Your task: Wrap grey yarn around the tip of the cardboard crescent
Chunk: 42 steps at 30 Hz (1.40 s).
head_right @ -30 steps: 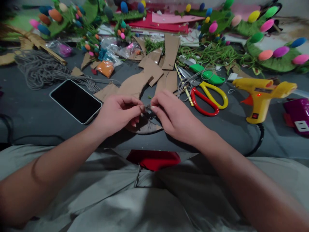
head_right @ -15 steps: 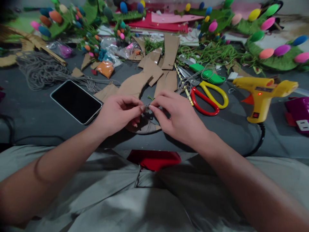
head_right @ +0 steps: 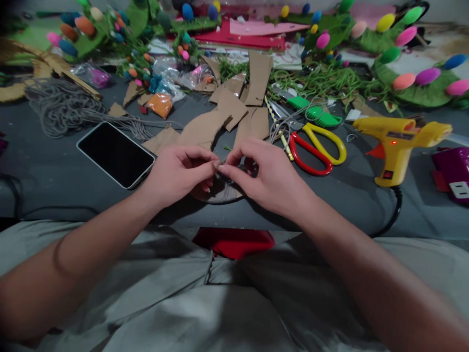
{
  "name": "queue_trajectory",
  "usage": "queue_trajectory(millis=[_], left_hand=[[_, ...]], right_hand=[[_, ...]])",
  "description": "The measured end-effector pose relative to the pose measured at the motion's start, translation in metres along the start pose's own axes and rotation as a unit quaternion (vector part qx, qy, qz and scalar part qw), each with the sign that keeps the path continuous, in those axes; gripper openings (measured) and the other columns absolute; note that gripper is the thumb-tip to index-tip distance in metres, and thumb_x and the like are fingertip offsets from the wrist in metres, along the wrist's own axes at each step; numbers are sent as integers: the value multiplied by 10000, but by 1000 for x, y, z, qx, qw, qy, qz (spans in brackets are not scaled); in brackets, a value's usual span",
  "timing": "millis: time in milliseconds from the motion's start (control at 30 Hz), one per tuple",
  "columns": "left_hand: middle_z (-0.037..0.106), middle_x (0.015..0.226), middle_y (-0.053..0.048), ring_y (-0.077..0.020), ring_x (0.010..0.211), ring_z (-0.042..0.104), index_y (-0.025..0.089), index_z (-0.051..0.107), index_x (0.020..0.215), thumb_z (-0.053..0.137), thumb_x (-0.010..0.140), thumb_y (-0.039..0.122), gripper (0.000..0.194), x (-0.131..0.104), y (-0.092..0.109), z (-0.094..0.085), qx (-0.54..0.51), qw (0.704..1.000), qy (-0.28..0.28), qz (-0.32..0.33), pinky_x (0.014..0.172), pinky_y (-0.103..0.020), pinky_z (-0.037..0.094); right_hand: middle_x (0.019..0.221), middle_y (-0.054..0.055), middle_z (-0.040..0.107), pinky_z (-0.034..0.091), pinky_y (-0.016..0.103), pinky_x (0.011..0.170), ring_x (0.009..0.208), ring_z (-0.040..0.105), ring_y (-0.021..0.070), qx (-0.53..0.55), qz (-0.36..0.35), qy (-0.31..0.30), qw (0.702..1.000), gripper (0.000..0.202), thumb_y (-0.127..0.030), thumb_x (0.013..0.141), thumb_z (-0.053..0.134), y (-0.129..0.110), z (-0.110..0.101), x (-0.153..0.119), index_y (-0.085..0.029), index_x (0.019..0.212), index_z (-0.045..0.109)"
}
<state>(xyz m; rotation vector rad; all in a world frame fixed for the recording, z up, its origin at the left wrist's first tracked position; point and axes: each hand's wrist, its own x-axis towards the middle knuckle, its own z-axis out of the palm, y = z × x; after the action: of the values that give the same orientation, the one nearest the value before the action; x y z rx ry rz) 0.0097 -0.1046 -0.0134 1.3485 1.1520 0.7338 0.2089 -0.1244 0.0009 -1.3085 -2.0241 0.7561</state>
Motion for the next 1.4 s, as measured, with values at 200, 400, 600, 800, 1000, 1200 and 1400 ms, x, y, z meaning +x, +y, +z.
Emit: queue_trajectory(millis=[200, 400, 600, 800, 1000, 1200, 1400], left_hand=[[655, 583, 8, -99, 467, 614, 147, 714, 825, 699, 797, 251, 109, 1, 0, 1, 8, 1000, 18, -11, 453, -167, 526], [649, 569, 21, -105, 460, 613, 162, 704, 809, 679, 796, 240, 83, 0, -3, 3, -2, 1000, 14, -9, 400, -154, 494], [641, 563, 22, -94, 459, 604, 136, 704, 805, 675, 774, 209, 83, 1, -2, 2, 8, 1000, 16, 5, 430, -153, 499], [635, 567, 23, -87, 450, 594, 133, 698, 794, 672, 764, 206, 84, 2, -3, 1, 8, 1000, 26, 4, 450, -158, 499], [631, 560, 23, -82, 444, 591, 133, 687, 777, 673, 759, 198, 68, 3, -4, 1, 2, 1000, 25, 4, 446, -151, 495], [631, 563, 24, -84, 451, 595, 134, 683, 789, 667, 764, 202, 74, 3, -4, 1, -11, 1000, 21, 2, 431, -144, 488], [630, 565, 23, -88, 461, 604, 138, 686, 799, 667, 766, 214, 85, 3, -5, 1, 2, 1000, 20, -4, 442, -149, 493]], right_hand=[[694, 8, 581, 369, 282, 532, 595, 479, 129, 158, 85, -59, 982, 345, -529, 904, 647, -1, -4, 5, -195, 819, 655], [541, -39, 378, 236, 273, 454, 501, 318, 88, 147, 139, -146, 968, 513, -589, 874, 659, -4, -8, 10, -192, 596, 490], [614, -24, 463, 283, 262, 508, 576, 380, 101, 167, 94, -126, 973, 387, -480, 913, 655, -1, -11, 8, -182, 676, 588], [595, -12, 475, 291, 278, 538, 563, 390, 106, 251, 135, -111, 952, 466, -498, 939, 618, 10, -17, 10, -178, 605, 560], [686, 25, 536, 364, 284, 618, 676, 487, 121, 296, 81, -38, 951, 393, -317, 862, 737, 5, -22, 9, -169, 525, 600], [522, 7, 493, 504, 323, 739, 569, 498, 124, 469, 129, -39, 873, 424, -440, 794, 770, 5, -25, 14, -199, 481, 620], [386, -71, 388, 508, 277, 613, 404, 418, 89, 460, 136, -52, 876, 191, -342, 905, 701, 4, -31, 11, -190, 797, 740]])
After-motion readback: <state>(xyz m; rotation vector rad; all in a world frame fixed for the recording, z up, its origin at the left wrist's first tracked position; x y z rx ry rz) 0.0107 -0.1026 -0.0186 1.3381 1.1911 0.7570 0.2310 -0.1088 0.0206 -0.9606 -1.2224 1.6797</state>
